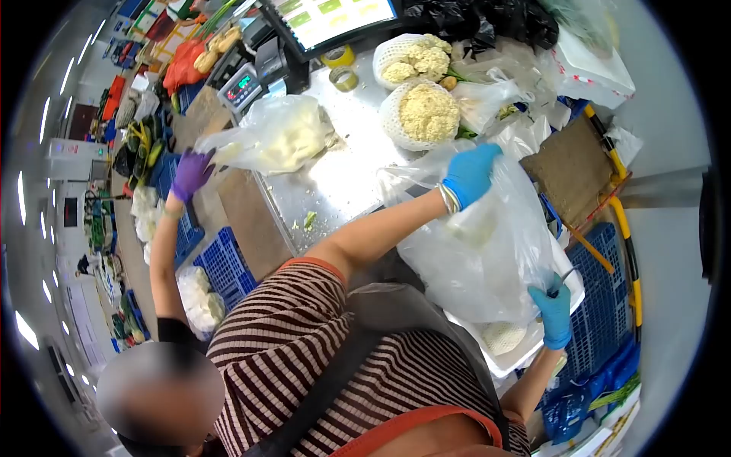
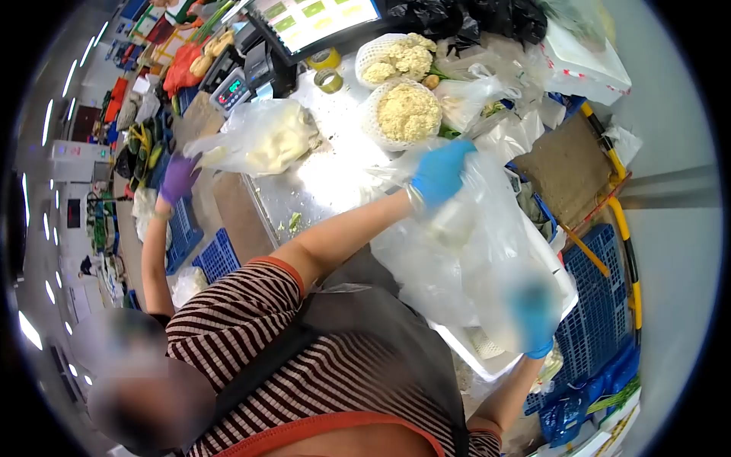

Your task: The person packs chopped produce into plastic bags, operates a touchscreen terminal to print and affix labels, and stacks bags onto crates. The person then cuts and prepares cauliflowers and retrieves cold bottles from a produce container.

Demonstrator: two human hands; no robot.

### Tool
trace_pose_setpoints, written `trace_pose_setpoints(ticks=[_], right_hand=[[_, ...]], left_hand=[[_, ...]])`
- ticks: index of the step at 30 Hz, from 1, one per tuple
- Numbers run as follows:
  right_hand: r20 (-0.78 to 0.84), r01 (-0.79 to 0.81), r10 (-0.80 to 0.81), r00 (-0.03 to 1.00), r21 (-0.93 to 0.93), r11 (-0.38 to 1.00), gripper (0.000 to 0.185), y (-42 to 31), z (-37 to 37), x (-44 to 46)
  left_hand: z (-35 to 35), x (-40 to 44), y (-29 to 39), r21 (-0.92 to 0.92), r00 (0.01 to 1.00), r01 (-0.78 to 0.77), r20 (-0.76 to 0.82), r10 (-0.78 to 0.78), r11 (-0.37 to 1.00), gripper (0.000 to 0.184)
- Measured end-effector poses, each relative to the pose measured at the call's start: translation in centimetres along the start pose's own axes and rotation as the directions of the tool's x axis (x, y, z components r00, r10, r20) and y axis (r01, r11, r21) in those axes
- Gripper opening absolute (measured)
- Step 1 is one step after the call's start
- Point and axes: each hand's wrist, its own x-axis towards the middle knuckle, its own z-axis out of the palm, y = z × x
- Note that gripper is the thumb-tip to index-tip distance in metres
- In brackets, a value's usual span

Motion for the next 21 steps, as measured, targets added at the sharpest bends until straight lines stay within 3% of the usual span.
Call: trace_pose_setpoints(ticks=[1,3,4,5,8,10,11,12,13,14,15,17,19,20,21], right_hand=[[-0.119,-0.05,0.024,0.993,-0.222,0.974,0.033,2.0,-0.8,0.8],[-0.4,0.048,-0.123,0.908,-0.192,0.98,0.028,7.5,-3.1,2.8],[-0.456,-0.172,0.11,0.883,-0.095,0.98,0.033,6.7,-4.8,2.6],[-0.571,-0.056,-0.019,0.821,-0.114,0.992,0.039,10.9,-7.0,3.8],[-0.731,0.024,-0.07,0.679,-0.074,0.997,0.05,5.0,-6.4,2.1],[-0.782,0.075,-0.097,0.615,-0.064,0.995,0.057,2.5,-5.5,1.6],[-0.744,0.115,-0.065,0.665,0.015,0.993,0.059,2.9,-5.6,1.5],[-0.699,0.15,-0.04,0.714,0.097,0.984,0.061,3.7,-5.7,1.5],[-0.648,0.182,-0.022,0.761,0.181,0.967,0.064,4.7,-5.6,1.6],[-0.575,0.327,-0.161,0.802,0.198,0.924,0.068,6.3,-5.3,1.8],[-0.532,0.35,-0.181,0.827,0.236,0.907,0.071,8.6,-5.0,1.9],[-0.436,0.354,-0.193,0.879,0.325,0.877,0.071,10.0,-3.1,1.4],[-0.323,0.118,0.007,0.946,0.365,0.924,0.082,11.9,-1.1,1.7],[-0.309,0.139,0.012,0.951,0.464,0.875,0.075,11.6,0.8,1.6],[-0.234,-0.032,0.136,0.963,0.401,0.915,0.069,10.1,1.9,1.5]], left_hand=[[1.8,-0.5,-1.3,-0.004,0.994,-0.06,0.091,0.06,0.998,0.04],[5.4,-2.3,-3.0,-0.032,0.944,-0.181,0.274,0.183,0.983,0.038],[4.1,-3.0,-0.9,-0.085,0.854,-0.179,0.481,0.198,0.98,0.037],[2.5,-4.0,1.5,-0.136,0.718,-0.163,0.663,0.212,0.977,0.038],[3.9,-6.7,3.6,-0.35,0.521,-0.03,0.794,0.313,0.936,0.043],[3.8,-7.4,5.1,-0.429,0.638,0.092,0.718,0.277,0.899,0.042],[3.5,-7.6,5.7,-0.47,0.694,0.146,0.676,0.249,0.871,0.041],[3.4,-7.9,6.0,-0.513,0.826,0.117,0.526,0.204,0.851,0.034],[2.3,-7.3,6.7,-0.555,0.824,0.212,0.544,0.158,0.804,0.032],[0.9,-6.3,7.3,-0.592,0.818,0.303,0.564,0.116,0.747,0.031],[0.1,-5.7,7.7,-0.623,0.807,0.388,0.585,0.077,0.679,0.029],[0.0,-5.7,7.5,-0.694,0.858,0.345,0.506,0.087,0.632,0.028],[-1.2,-6.2,8.1,-0.746,0.873,0.365,0.482,0.074,0.557,0.029],[-1.5,-6.8,8.4,-0.748,0.872,0.373,0.485,0.067,0.549,0.031],[-1.5,-7.6,8.6,-0.749,0.87,0.383,0.49,0.062,0.541,0.032]])
